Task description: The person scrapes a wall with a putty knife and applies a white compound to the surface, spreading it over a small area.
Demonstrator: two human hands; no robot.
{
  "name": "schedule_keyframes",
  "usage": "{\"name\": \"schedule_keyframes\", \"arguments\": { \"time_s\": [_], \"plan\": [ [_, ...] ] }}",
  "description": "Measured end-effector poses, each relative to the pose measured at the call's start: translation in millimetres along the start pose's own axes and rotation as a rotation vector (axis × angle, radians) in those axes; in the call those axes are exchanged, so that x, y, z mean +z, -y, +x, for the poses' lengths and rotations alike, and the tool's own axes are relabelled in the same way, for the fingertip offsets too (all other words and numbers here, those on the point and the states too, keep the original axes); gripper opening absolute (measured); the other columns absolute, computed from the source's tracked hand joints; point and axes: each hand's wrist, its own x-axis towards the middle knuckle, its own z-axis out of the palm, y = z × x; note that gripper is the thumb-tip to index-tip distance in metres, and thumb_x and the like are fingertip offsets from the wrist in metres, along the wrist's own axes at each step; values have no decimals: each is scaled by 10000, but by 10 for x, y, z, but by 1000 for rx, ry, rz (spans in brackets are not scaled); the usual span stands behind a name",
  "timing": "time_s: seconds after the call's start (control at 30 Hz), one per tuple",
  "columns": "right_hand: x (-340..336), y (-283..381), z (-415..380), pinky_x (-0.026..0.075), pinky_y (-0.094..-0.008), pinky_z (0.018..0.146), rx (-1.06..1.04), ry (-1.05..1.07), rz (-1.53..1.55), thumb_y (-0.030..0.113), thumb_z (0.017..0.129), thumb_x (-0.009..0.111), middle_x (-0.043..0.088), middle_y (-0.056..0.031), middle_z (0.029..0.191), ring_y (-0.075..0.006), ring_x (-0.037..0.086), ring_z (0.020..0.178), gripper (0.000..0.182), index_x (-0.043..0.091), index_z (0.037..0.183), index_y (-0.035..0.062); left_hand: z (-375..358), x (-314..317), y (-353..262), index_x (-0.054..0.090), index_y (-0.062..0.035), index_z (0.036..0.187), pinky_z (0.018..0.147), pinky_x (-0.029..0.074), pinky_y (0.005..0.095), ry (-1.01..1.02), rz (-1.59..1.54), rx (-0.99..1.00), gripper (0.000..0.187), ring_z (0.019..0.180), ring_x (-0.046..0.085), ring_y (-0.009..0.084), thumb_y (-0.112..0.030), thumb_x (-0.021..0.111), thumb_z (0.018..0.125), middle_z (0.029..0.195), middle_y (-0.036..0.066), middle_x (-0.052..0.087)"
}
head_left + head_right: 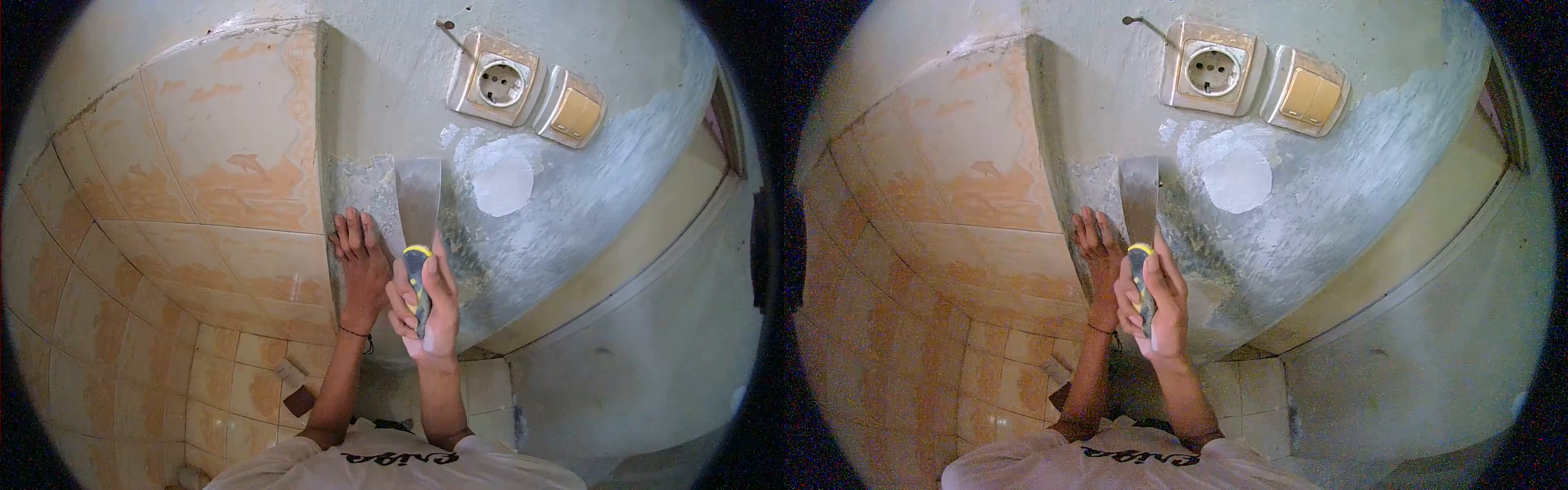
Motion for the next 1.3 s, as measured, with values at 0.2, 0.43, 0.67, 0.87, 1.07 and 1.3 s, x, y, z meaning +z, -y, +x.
{"name": "schedule_keyframes", "arguments": {
  "time_s": [0.2,0.43,0.67,0.87,1.07,1.3],
  "plan": [
    [60,52,-70,247,-178,345,-24,-89,-124,273,1110,413,396,-4,730,-46,340,466,550,234,1621,176,-36,129,102,171,-5,1589,1191,124,661,-62,83,57,801,1522,118,470,-140,600,926,1657,222,119],
    [109,119,-77,242,-192,354,-3,-137,-147,256,1102,443,430,4,711,-41,350,450,534,297,1604,149,-10,0,8,186,-9,1585,1196,128,661,9,-40,4,812,1527,107,464,-94,617,902,1662,208,106],
    [137,91,-58,249,-189,355,-39,-147,-243,270,1098,457,423,13,694,-35,348,449,542,304,1602,143,-42,85,79,158,7,1587,1192,137,665,3,76,34,902,1523,93,478,-241,683,897,1660,216,105],
    [129,132,12,249,-170,344,-51,-107,-280,264,1112,411,406,-7,721,-36,333,458,548,239,1617,136,-23,52,37,143,13,1587,1186,120,678,-2,-61,20,986,1518,84,490,-369,720,884,1661,244,75],
    [153,118,-44,269,-190,377,-56,-182,-364,279,1102,451,447,17,685,-28,353,470,521,338,1589,136,-23,36,43,131,16,1590,1183,124,676,7,-58,27,1042,1512,91,498,-454,717,869,1655,248,77],
    [196,44,-38,242,-176,358,-124,-144,-432,259,1107,431,422,3,690,-28,353,458,529,298,1601,121,-24,81,75,160,22,1578,1184,135,671,-20,40,67,1008,1511,89,494,-427,719,870,1652,247,82]
  ]
}}
